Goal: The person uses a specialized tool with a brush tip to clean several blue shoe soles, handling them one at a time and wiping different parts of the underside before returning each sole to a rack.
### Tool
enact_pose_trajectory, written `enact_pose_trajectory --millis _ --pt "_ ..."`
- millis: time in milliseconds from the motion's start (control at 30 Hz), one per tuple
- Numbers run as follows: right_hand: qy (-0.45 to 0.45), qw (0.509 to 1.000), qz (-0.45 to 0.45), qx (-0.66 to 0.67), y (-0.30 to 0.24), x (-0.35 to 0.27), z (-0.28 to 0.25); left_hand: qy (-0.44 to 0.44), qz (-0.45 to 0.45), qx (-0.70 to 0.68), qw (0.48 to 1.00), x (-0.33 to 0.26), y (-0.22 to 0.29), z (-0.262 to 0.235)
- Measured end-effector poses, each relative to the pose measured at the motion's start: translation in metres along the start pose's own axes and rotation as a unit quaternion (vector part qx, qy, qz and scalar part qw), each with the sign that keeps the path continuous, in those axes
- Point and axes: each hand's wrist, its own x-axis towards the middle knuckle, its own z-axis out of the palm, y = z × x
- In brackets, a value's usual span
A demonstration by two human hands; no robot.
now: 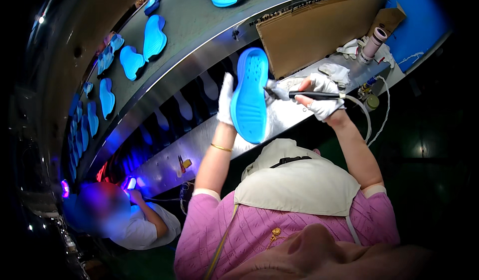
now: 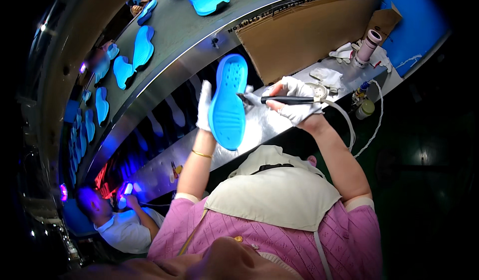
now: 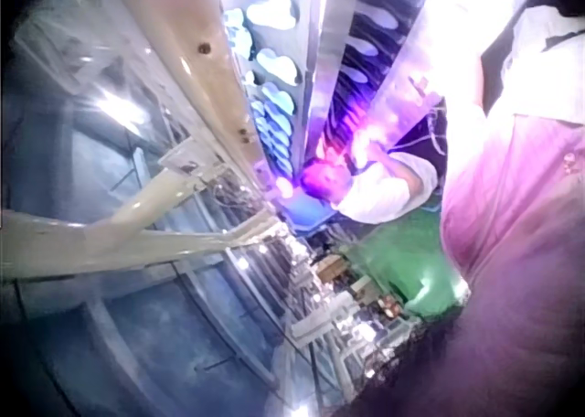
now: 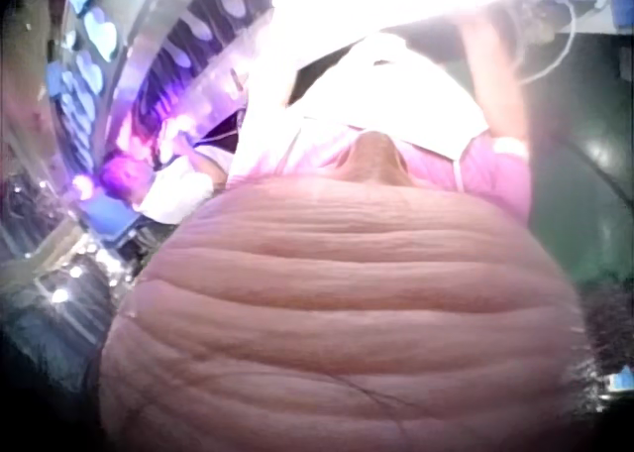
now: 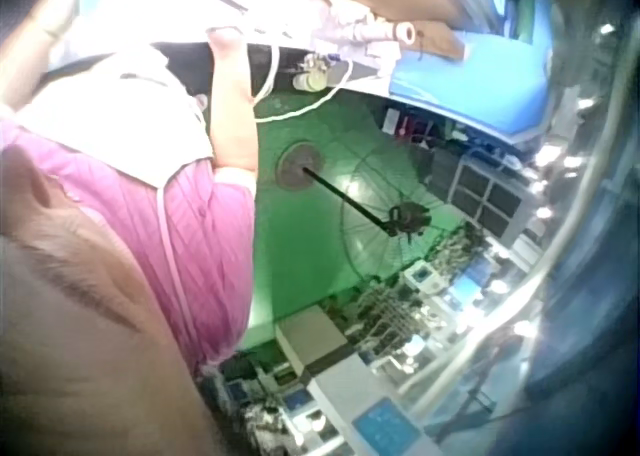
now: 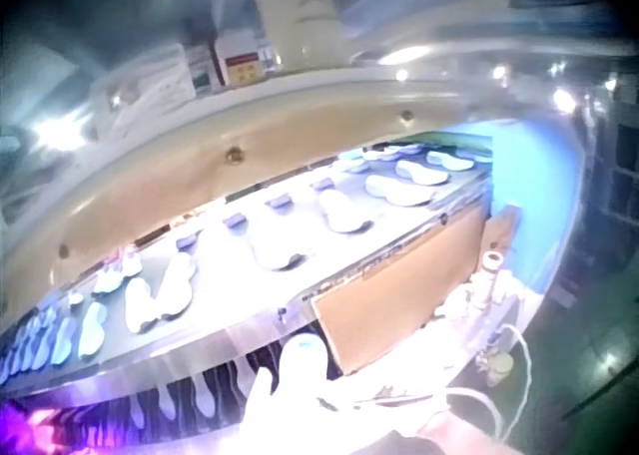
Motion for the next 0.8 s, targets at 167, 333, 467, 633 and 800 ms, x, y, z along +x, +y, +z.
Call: enact_pose_trajectory --millis 167,333,467,633,800 --pt "0.114 0.991 -0.051 -0.052 0.006 0.011 -0.003 -0.05 0.032 0.008 0.998 -0.005 -0.051 0.026" --pt "0.079 0.972 -0.159 -0.151 0.001 0.012 0.025 0.07 0.019 -0.002 0.997 0.002 -0.08 0.009" --pt "-0.006 0.994 -0.091 -0.06 -0.008 -0.001 0.018 -0.01 0.053 -0.058 0.997 0.005 -0.077 0.011" --pt "0.043 0.92 -0.272 -0.28 -0.002 0.007 0.029 0.124 0.1 0.042 0.986 0.013 -0.076 0.025" --pt "0.046 0.951 -0.207 -0.223 -0.001 -0.004 0.038 0.064 0.127 0.001 0.99 0.014 -0.068 0.014"
